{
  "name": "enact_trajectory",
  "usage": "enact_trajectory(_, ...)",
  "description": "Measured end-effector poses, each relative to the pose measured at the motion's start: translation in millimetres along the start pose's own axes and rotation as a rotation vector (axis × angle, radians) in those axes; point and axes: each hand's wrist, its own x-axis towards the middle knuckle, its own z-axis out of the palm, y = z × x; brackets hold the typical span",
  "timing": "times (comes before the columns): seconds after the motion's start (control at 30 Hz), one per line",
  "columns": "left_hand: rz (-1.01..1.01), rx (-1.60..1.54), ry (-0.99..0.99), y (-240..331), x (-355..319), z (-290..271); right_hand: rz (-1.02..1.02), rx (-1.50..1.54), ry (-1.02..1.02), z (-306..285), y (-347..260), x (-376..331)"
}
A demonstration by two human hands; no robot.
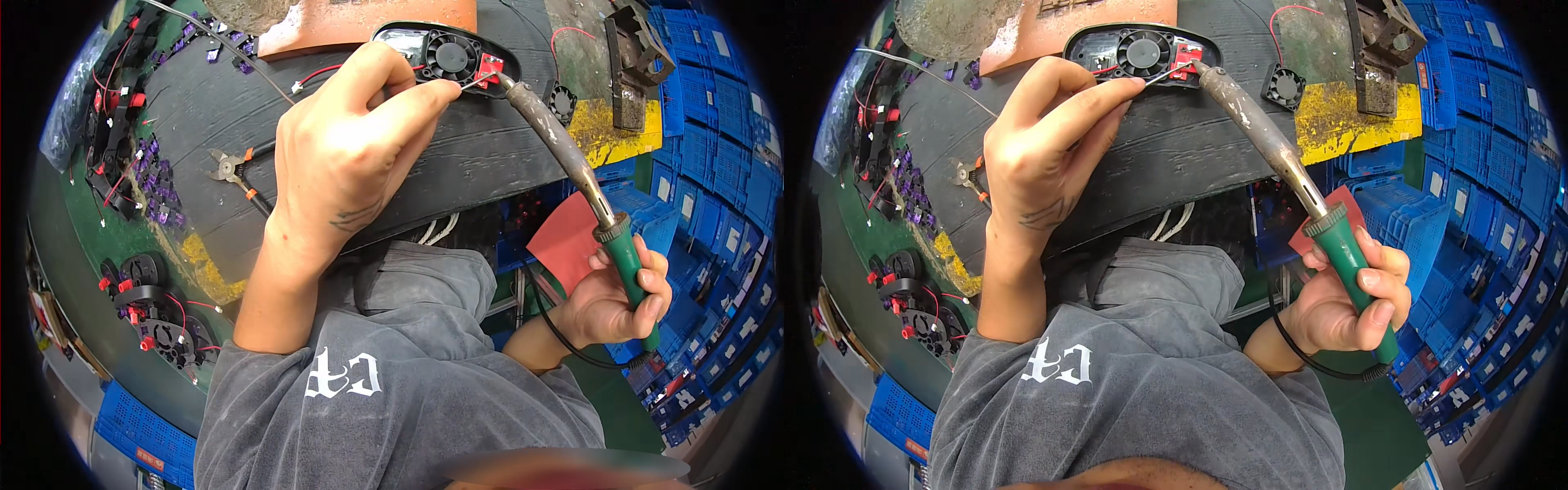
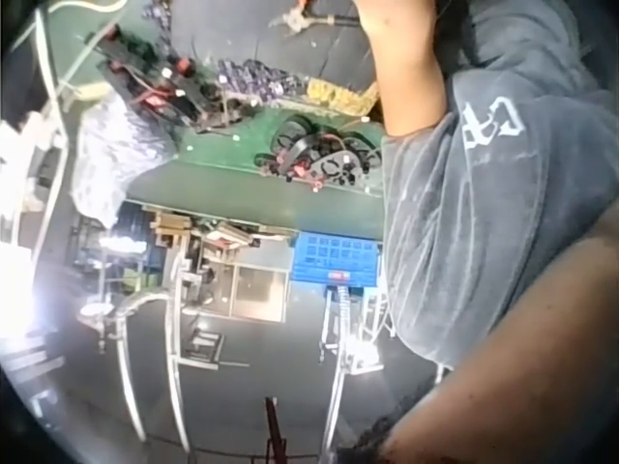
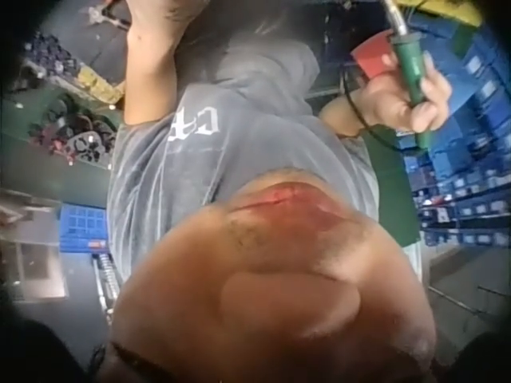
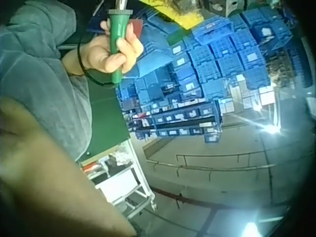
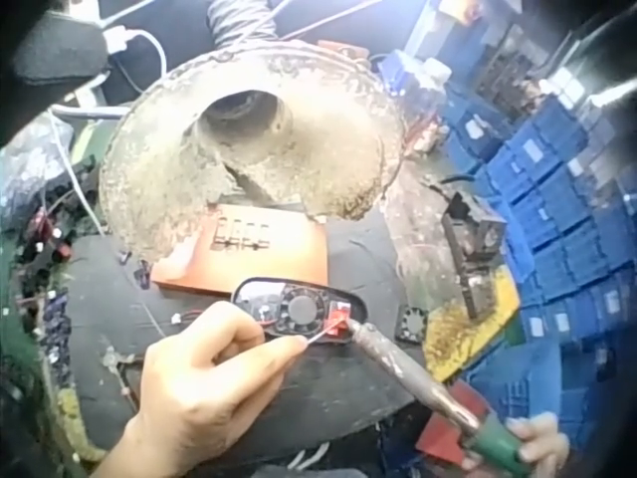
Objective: Soldering wires onto small electronic components at a workbench.
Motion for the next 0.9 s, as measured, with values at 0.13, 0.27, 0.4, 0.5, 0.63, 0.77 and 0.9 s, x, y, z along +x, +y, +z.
enact_trajectory(0.13, -0.013, -0.004, 0.002, 1.0, 0.7, -0.4, 0.005, 0.030, 0.002, 1.2, 0.1, 0.9)
enact_trajectory(0.27, 0.003, 0.015, 0.008, 0.0, 0.7, 0.2, 0.012, 0.060, 0.006, 1.8, -0.2, 1.3)
enact_trajectory(0.4, -0.009, 0.014, -0.001, 1.1, 1.1, -1.4, 0.011, 0.059, 0.001, 1.7, 0.3, 1.5)
enact_trajectory(0.5, -0.009, 0.014, 0.002, 0.9, 1.2, -1.2, 0.013, 0.064, 0.005, 0.4, 0.6, 1.7)
enact_trajectory(0.63, -0.008, 0.006, 0.016, 0.9, 1.1, -1.4, 0.009, 0.064, 0.004, -3.0, 0.5, 1.4)
enact_trajectory(0.77, 0.010, 0.011, 0.027, -0.6, 0.6, 0.9, 0.012, 0.062, 0.007, -2.6, 0.1, 0.4)
enact_trajectory(0.9, 0.005, 0.014, 0.025, -0.4, 0.4, 0.3, 0.012, 0.052, 0.001, 0.6, -0.2, 0.7)
